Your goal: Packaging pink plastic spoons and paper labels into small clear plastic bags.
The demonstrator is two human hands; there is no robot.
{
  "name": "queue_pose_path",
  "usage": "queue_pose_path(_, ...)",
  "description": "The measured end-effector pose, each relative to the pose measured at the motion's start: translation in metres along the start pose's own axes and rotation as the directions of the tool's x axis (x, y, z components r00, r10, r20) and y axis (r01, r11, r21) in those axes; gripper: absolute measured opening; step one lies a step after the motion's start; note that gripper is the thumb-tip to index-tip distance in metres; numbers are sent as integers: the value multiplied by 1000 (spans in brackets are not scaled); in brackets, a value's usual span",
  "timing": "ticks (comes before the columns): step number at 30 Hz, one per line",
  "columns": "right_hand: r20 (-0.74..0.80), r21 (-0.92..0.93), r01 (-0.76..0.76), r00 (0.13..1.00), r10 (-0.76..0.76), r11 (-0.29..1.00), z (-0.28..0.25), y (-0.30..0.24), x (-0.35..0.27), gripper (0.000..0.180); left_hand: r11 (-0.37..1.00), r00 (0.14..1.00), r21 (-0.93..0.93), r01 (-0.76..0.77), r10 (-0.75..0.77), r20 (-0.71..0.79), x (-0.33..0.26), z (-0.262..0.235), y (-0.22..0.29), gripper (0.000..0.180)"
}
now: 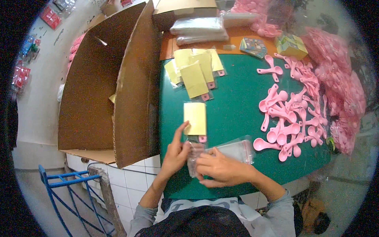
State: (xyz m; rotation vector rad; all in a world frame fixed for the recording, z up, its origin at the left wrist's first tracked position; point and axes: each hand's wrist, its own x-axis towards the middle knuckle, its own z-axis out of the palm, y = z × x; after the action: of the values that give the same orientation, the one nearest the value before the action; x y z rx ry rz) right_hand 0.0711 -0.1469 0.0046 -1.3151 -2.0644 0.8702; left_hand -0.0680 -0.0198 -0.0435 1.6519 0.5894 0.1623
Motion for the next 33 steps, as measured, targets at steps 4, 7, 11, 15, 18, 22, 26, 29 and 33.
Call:
queue_pose_path(4,-136,156,-69,987,91,985,-56,17,-36,17,886,993,-454,98,-59,100,0,-5,-5,47)
queue_pose_path(7,-202,-124,-277,947,249,953,-57,11,-31,19,895,970,-400,197,-117,215,-2,-8,10,48)
queue_pose_path(11,-261,-239,-242,949,178,940,-19,11,-9,18,798,967,-562,217,-97,235,-12,-4,11,53)
queue_pose_path(15,-260,-278,-222,954,149,935,0,16,7,21,875,981,-467,127,-40,191,-17,-3,-3,59)
queue_pose_path(18,-234,-308,-171,967,100,936,8,16,14,23,925,981,-371,85,-13,192,-19,-6,-14,60)
queue_pose_path(22,-227,-316,-151,971,80,937,15,16,19,24,898,989,-431,89,-30,143,-20,0,-12,62)
queue_pose_path(26,-192,-370,-132,979,63,920,17,17,19,23,857,990,-503,109,-48,133,-18,4,-6,62)
queue_pose_path(29,-164,-330,-67,986,12,942,13,19,14,22,909,989,-393,135,-97,115,-15,3,-5,60)
queue_pose_path(33,-116,92,11,993,0,996,-18,26,-1,17,845,998,-531,69,-64,29,-16,4,-13,50)
